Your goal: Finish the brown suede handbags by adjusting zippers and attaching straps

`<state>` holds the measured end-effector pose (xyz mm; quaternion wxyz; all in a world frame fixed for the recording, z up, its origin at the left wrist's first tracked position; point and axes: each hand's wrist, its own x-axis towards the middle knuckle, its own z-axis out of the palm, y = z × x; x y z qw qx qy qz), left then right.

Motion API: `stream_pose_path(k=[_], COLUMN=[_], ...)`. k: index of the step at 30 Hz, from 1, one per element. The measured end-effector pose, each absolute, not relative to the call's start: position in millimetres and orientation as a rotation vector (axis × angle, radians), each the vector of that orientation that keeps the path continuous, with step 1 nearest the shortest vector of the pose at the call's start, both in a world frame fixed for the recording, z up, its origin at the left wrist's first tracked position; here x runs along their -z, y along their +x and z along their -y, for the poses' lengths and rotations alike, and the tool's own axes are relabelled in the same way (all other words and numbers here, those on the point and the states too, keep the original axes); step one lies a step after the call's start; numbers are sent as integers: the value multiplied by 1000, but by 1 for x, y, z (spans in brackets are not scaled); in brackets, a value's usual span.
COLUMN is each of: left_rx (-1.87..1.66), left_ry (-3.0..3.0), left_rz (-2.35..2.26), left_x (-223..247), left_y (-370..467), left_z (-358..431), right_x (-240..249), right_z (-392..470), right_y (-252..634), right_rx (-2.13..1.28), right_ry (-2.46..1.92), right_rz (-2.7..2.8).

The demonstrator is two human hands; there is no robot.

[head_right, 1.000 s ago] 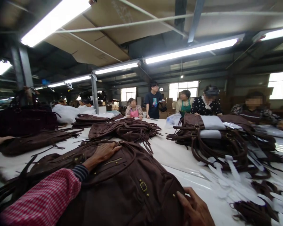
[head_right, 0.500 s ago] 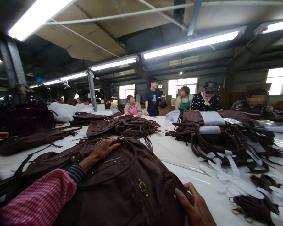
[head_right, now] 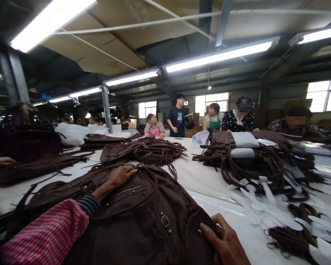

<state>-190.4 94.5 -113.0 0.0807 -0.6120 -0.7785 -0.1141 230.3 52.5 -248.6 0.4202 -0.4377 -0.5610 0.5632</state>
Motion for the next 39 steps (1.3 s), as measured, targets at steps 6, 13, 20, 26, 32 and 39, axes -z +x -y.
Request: stream_pose_path(k=[6,13,20,26,32,39], left_rx=[367,397,443,434,433,469], left_ry=[-1827,-1847,-1862,-1885,-1876,-1863], left_rz=[2340,2354,2350,2331,2327,2338], left_x=[111,108,110,111,111,111], left_y=[-187,-186,-188,-191,-191,-193], left_z=[-92,-89,-89,-90,-89,-89], right_x=[250,234,233,239,238,230], right_z=[-53,-46,-49,-53,-57,-56], right_y=[230,231,235,234,238,236], right_rx=[-1364,-1400,-1199,-1153,-1190,-1129], right_ry=[-1128,-1083,-1079,-1073,-1087,-1069], right_rz=[1424,1453,1589,1615,1733,1696])
